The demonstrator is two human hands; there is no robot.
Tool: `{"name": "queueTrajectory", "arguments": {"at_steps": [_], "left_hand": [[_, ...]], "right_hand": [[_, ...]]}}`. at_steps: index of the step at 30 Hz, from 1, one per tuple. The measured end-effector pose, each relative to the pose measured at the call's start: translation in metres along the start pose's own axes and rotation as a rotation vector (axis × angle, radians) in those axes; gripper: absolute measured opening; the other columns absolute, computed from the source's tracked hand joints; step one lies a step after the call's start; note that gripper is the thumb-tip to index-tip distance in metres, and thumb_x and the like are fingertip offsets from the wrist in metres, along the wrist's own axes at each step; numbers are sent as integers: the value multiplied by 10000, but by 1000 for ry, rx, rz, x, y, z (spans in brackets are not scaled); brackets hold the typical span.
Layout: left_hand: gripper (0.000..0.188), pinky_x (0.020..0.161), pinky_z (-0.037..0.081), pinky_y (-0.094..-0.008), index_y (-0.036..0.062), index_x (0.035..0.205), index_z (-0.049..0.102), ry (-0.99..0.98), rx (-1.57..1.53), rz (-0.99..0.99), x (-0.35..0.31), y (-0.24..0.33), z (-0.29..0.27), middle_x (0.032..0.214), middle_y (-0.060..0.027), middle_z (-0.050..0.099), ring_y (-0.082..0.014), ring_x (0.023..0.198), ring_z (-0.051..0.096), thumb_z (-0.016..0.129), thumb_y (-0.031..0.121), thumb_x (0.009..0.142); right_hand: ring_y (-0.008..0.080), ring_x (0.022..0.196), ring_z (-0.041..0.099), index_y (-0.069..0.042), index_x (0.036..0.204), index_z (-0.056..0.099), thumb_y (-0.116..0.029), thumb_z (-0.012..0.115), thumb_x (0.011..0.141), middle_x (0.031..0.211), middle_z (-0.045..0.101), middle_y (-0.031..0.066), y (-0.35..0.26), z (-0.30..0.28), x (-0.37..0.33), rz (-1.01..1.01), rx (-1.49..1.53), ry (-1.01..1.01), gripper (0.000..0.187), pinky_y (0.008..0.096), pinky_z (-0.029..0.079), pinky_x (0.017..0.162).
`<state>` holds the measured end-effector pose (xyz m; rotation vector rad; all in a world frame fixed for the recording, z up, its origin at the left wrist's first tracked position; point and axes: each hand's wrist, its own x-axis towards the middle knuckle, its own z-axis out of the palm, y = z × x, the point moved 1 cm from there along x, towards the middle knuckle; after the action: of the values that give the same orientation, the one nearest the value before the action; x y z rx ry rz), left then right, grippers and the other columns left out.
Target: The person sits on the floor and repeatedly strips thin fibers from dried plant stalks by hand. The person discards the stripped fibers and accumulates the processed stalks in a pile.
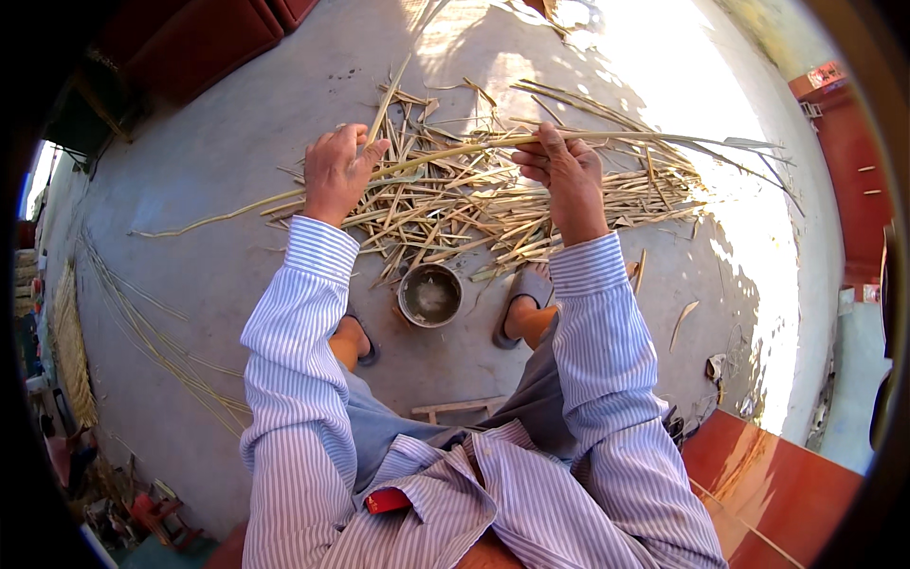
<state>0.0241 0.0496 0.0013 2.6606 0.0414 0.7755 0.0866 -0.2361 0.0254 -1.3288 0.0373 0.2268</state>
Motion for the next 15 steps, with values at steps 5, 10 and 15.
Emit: {"name": "queueTrajectory", "arguments": {"at_steps": [5,10,15], "left_hand": [[213,690,449,-345,51,874,667,-34,-349,231,9,70,4,793,-59,675,-212,747,620,747,231,791],[126,635,440,-288,38,837,668,-216,-374,12,14,36,-17,705,-11,654,-118,661,568,748,126,793],[107,662,465,-250,30,840,671,-281,-597,-302,10,-15,-47,728,-14,651,-88,701,578,730,118,825]], "right_hand": [[184,723,695,28,995,601,-287,624,933,874,689,149,19,39,-8,71,139,-183,322,252,571,605],[153,806,672,-15,1029,612,-184,679,892,911,676,81,4,15,3,-22,186,-52,227,219,551,681],[177,902,666,-8,1071,619,-91,648,898,986,678,112,-8,-3,4,-96,306,-232,194,232,557,723]]}}
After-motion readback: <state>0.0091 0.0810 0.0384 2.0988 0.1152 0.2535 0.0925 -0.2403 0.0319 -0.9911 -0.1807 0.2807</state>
